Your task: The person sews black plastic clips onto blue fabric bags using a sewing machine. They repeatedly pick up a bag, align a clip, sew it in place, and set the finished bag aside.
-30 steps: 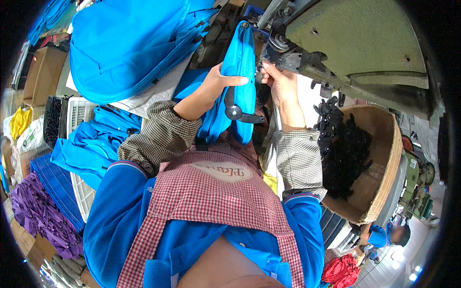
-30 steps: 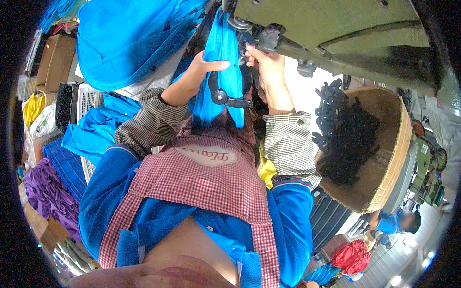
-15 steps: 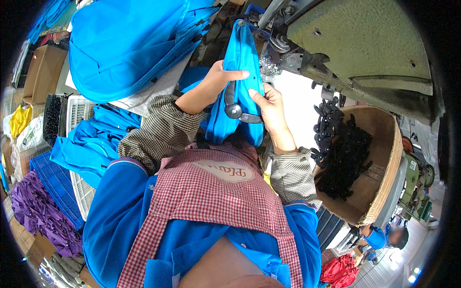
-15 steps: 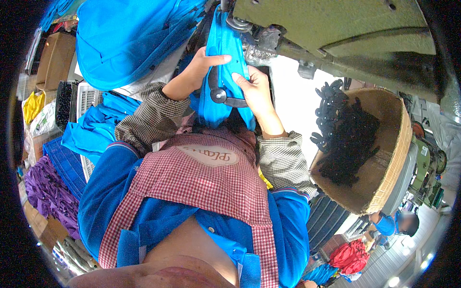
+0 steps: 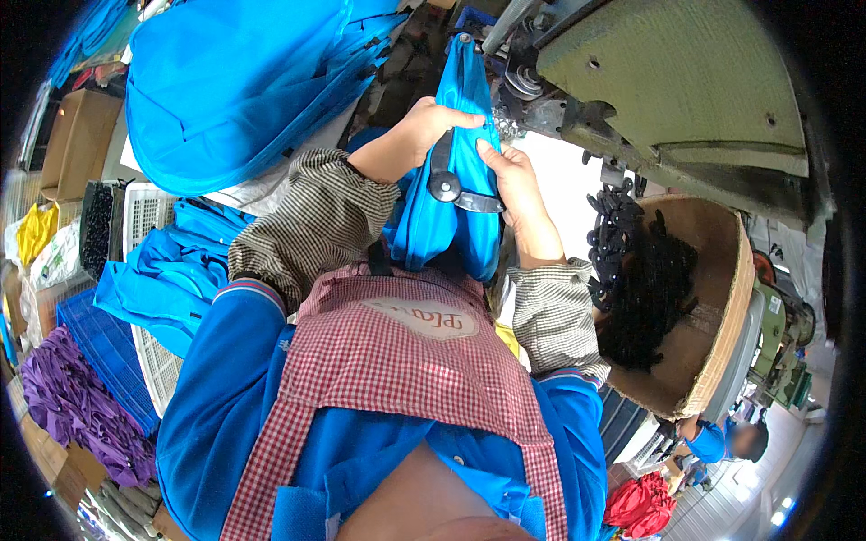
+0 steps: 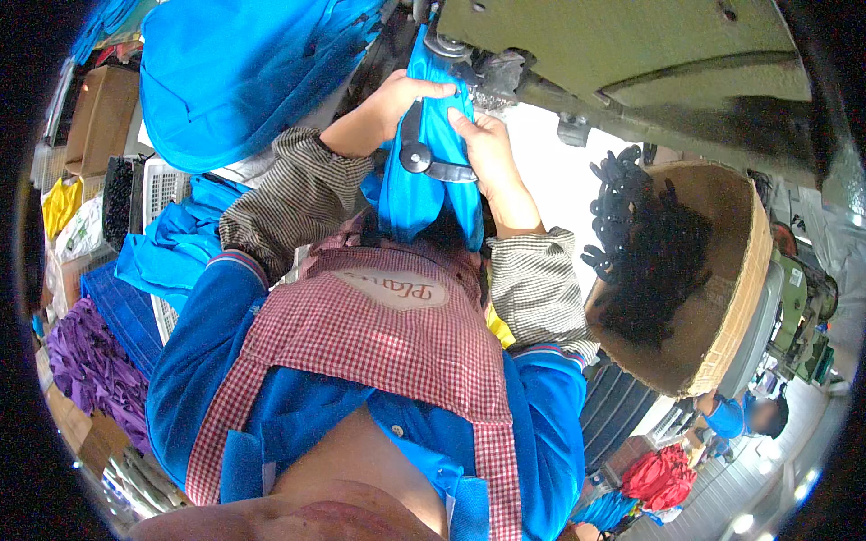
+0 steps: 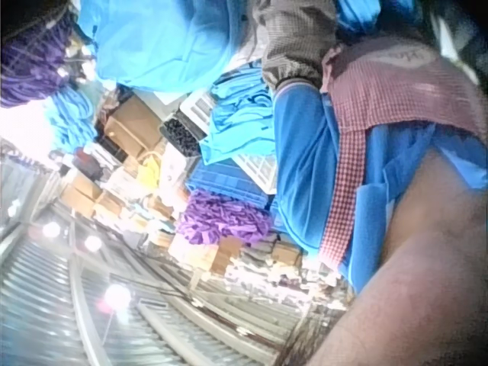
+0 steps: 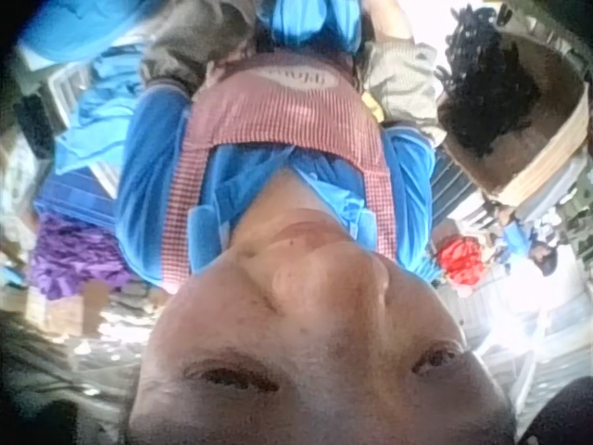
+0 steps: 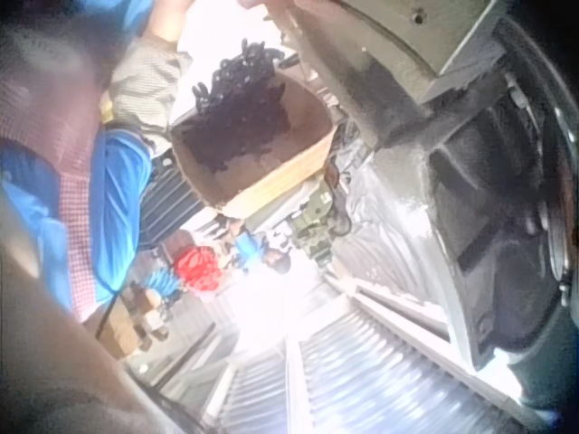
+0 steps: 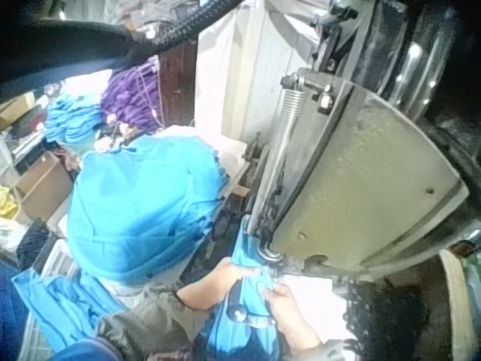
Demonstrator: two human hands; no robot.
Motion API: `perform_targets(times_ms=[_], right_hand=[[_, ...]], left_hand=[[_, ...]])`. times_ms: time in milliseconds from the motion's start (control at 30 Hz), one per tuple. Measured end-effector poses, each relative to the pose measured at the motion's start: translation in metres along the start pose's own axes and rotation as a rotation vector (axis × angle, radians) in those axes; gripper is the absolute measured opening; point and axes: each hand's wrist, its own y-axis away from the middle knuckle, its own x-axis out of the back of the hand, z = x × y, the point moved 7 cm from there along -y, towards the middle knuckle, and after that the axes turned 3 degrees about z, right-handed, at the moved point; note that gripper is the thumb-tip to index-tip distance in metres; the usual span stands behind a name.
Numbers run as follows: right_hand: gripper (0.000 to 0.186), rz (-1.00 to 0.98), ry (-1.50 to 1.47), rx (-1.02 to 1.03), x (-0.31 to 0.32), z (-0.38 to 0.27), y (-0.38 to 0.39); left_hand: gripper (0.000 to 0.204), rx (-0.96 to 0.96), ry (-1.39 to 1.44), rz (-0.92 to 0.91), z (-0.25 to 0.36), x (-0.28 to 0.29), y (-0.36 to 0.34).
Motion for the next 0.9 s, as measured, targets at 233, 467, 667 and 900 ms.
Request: perform_targets(times_ms=[233,467,667,900], right_hand=[[0.021,0.186,0.224,-0.069,0.029,0.031,0.075],[0.022,0.225,0.061,0.146,0.004,-0.018,0.027],[0.029,0.160,0.039,-0.032,0.012,-0.007,0.013],[0.027,0.375,0.659,0.270,0.077,0.024,-0.038]], left_hand=[[0.024,0.004,0.076,-0.049,0.002,-0.005,0.006],[0.026,-0.119,0.054,-0.027,-0.001,-0.001,0.022],[0.039,-0.487,-0.096,0.128,-0.030,0.010,0.058],[0.024,-0.433,-0.215,-0.022,-0.004,0.005,0.038]])
